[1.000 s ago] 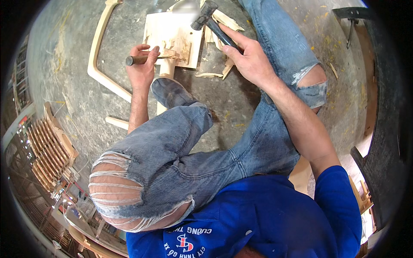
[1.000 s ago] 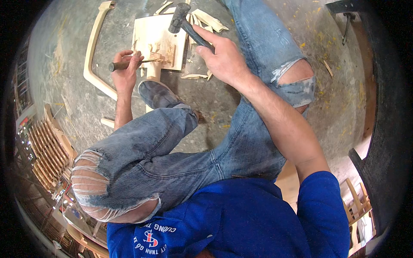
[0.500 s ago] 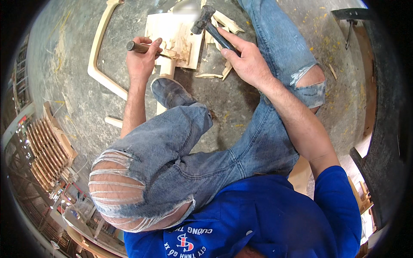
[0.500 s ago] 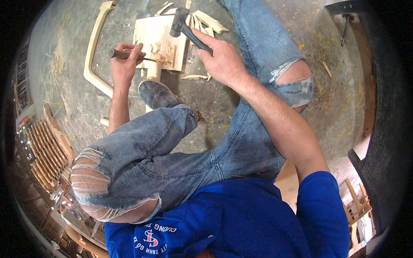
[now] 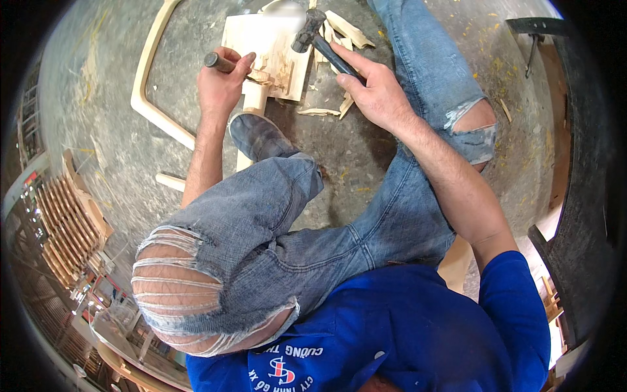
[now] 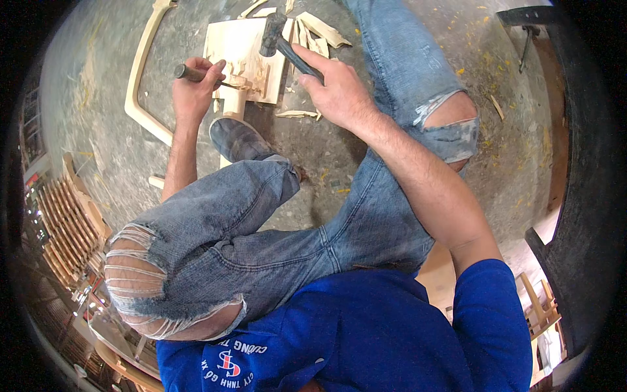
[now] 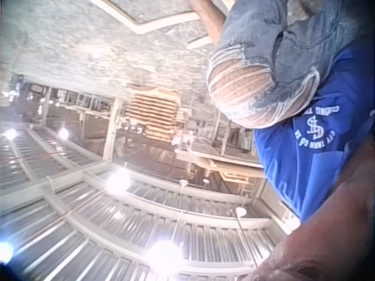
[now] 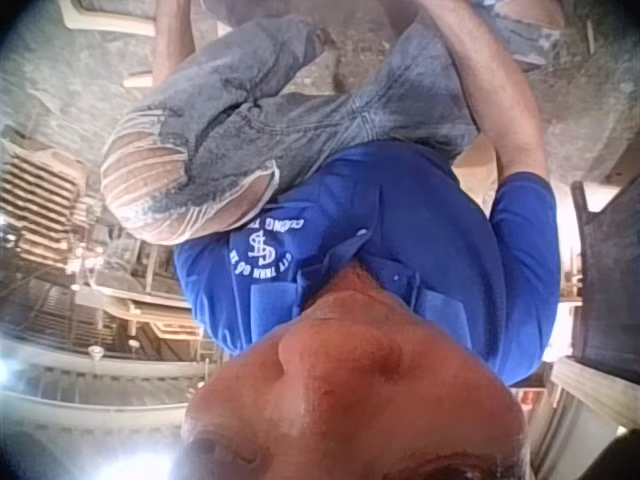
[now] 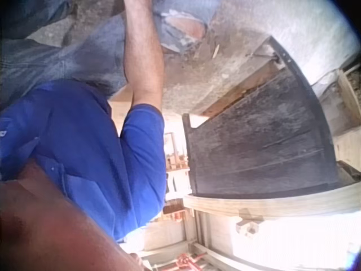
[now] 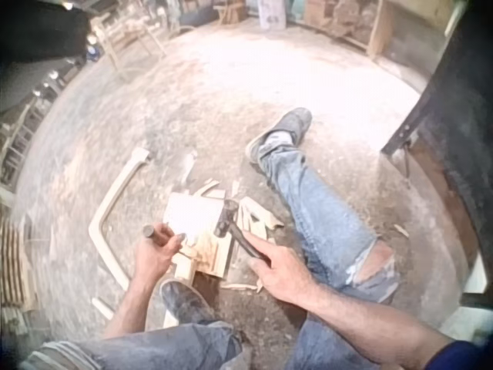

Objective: The person sits on the floor and uses a chisel and hammer to carve a curved wooden piece. They repeatedly position the chisel and strike it to remove wood shavings, occasionally adjusting the piece's orientation.

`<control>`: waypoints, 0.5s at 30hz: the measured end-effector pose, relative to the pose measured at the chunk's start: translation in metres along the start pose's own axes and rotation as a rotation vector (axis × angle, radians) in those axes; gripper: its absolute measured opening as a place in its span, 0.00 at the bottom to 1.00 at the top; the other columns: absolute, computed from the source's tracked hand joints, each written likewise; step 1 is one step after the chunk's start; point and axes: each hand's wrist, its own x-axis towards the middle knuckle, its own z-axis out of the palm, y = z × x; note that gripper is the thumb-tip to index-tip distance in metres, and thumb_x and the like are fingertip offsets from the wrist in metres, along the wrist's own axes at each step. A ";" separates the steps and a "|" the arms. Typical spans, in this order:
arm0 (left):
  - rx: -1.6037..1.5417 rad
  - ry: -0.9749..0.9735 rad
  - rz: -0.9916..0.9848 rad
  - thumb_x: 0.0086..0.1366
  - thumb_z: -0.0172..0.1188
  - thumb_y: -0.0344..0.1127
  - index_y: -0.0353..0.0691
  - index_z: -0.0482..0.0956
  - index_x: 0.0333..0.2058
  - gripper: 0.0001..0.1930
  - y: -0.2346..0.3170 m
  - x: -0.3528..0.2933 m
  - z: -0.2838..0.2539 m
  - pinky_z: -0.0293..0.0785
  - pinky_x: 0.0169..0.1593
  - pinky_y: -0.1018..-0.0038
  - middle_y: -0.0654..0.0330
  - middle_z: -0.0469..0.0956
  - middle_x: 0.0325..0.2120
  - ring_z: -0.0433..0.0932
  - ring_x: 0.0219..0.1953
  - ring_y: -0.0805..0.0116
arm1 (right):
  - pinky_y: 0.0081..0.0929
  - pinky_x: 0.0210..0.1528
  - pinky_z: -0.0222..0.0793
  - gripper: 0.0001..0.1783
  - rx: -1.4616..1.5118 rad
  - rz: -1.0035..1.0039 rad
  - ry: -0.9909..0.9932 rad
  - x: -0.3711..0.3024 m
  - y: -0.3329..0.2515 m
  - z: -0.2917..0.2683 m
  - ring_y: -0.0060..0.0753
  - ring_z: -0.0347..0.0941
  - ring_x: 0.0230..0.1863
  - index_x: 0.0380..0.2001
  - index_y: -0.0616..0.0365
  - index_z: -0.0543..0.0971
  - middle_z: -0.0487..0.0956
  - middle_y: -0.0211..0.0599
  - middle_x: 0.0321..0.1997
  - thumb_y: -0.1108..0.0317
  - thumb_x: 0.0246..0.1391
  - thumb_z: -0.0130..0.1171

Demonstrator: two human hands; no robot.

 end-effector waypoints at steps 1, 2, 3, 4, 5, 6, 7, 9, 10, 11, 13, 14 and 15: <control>0.020 -0.012 0.006 0.66 0.74 0.47 0.38 0.82 0.33 0.17 0.004 0.000 0.000 0.80 0.38 0.68 0.59 0.87 0.25 0.85 0.31 0.71 | 0.41 0.56 0.78 0.32 -0.009 0.015 -0.015 0.000 -0.001 -0.001 0.43 0.84 0.44 0.73 0.40 0.70 0.86 0.48 0.42 0.63 0.67 0.58; 0.039 -0.024 0.012 0.66 0.74 0.47 0.38 0.82 0.32 0.18 0.009 -0.001 0.000 0.80 0.37 0.68 0.59 0.87 0.25 0.85 0.30 0.71 | 0.41 0.55 0.78 0.32 -0.020 0.030 -0.029 -0.001 -0.003 -0.002 0.43 0.84 0.43 0.73 0.40 0.70 0.86 0.48 0.41 0.63 0.67 0.58; 0.058 -0.037 0.019 0.66 0.74 0.47 0.38 0.82 0.31 0.18 0.012 -0.002 0.002 0.80 0.37 0.68 0.60 0.86 0.25 0.84 0.29 0.71 | 0.41 0.55 0.79 0.31 -0.030 0.046 -0.043 -0.001 -0.005 -0.004 0.43 0.84 0.42 0.73 0.39 0.70 0.86 0.47 0.41 0.63 0.67 0.58; 0.104 -0.043 0.036 0.66 0.73 0.48 0.38 0.82 0.31 0.18 0.012 -0.002 0.002 0.79 0.36 0.69 0.60 0.86 0.24 0.84 0.29 0.72 | 0.39 0.51 0.80 0.31 -0.060 0.017 -0.034 -0.001 -0.012 -0.005 0.41 0.84 0.40 0.73 0.40 0.71 0.86 0.46 0.40 0.64 0.68 0.58; 0.150 -0.048 0.053 0.67 0.72 0.48 0.38 0.83 0.31 0.18 0.012 0.001 0.004 0.79 0.35 0.70 0.60 0.86 0.24 0.84 0.29 0.73 | 0.38 0.48 0.81 0.30 -0.091 -0.011 -0.024 -0.002 -0.020 -0.005 0.40 0.84 0.38 0.73 0.40 0.71 0.86 0.45 0.39 0.65 0.68 0.57; 0.195 -0.054 0.070 0.68 0.72 0.49 0.37 0.83 0.31 0.19 0.011 0.003 0.005 0.79 0.34 0.71 0.61 0.86 0.23 0.85 0.29 0.75 | 0.36 0.48 0.81 0.30 -0.090 -0.023 -0.027 -0.005 -0.029 -0.007 0.39 0.85 0.40 0.73 0.41 0.71 0.86 0.45 0.43 0.65 0.68 0.57; 0.215 -0.063 0.041 0.68 0.71 0.50 0.37 0.85 0.30 0.20 0.006 0.003 0.008 0.79 0.34 0.68 0.60 0.86 0.22 0.83 0.26 0.73 | 0.34 0.48 0.81 0.30 -0.088 -0.039 -0.030 -0.007 -0.042 -0.010 0.37 0.85 0.41 0.72 0.42 0.72 0.85 0.45 0.47 0.66 0.69 0.57; 0.259 -0.032 0.091 0.67 0.71 0.50 0.36 0.86 0.31 0.20 0.015 -0.010 0.012 0.79 0.34 0.67 0.60 0.86 0.22 0.82 0.25 0.72 | 0.31 0.51 0.80 0.29 -0.026 -0.139 -0.005 -0.008 -0.082 -0.016 0.35 0.85 0.48 0.72 0.44 0.73 0.83 0.45 0.59 0.66 0.69 0.59; 0.281 -0.023 0.118 0.67 0.72 0.50 0.35 0.86 0.31 0.20 0.019 -0.017 0.014 0.79 0.34 0.67 0.59 0.86 0.22 0.82 0.25 0.71 | 0.30 0.52 0.80 0.28 -0.005 -0.240 0.033 -0.006 -0.096 -0.016 0.34 0.86 0.49 0.72 0.45 0.73 0.83 0.46 0.63 0.66 0.69 0.59; 0.260 -0.032 0.112 0.67 0.73 0.50 0.38 0.86 0.31 0.19 0.024 -0.022 0.014 0.81 0.34 0.64 0.58 0.84 0.21 0.83 0.25 0.66 | 0.30 0.50 0.82 0.28 0.009 -0.438 0.129 -0.002 -0.108 -0.011 0.36 0.86 0.47 0.71 0.45 0.73 0.83 0.46 0.62 0.66 0.69 0.59; 0.186 -0.029 0.140 0.67 0.73 0.49 0.37 0.86 0.30 0.18 0.018 -0.022 0.013 0.80 0.34 0.64 0.57 0.84 0.21 0.83 0.25 0.65 | 0.32 0.49 0.84 0.29 -0.090 -0.552 0.113 -0.003 -0.116 -0.006 0.39 0.87 0.45 0.71 0.47 0.74 0.84 0.46 0.60 0.70 0.68 0.59; 0.156 -0.018 0.149 0.67 0.73 0.49 0.37 0.86 0.30 0.18 0.012 -0.023 0.010 0.80 0.34 0.64 0.57 0.85 0.22 0.83 0.25 0.64 | 0.34 0.50 0.85 0.30 -0.203 -0.479 -0.005 -0.004 -0.117 -0.004 0.40 0.88 0.45 0.71 0.49 0.74 0.85 0.46 0.59 0.74 0.66 0.59; 0.133 0.026 0.159 0.67 0.73 0.48 0.37 0.86 0.30 0.18 -0.004 -0.022 0.014 0.80 0.34 0.63 0.56 0.84 0.21 0.82 0.24 0.64 | 0.34 0.52 0.85 0.30 -0.368 -0.351 -0.154 -0.005 -0.121 0.002 0.41 0.88 0.47 0.71 0.51 0.73 0.84 0.46 0.60 0.76 0.66 0.59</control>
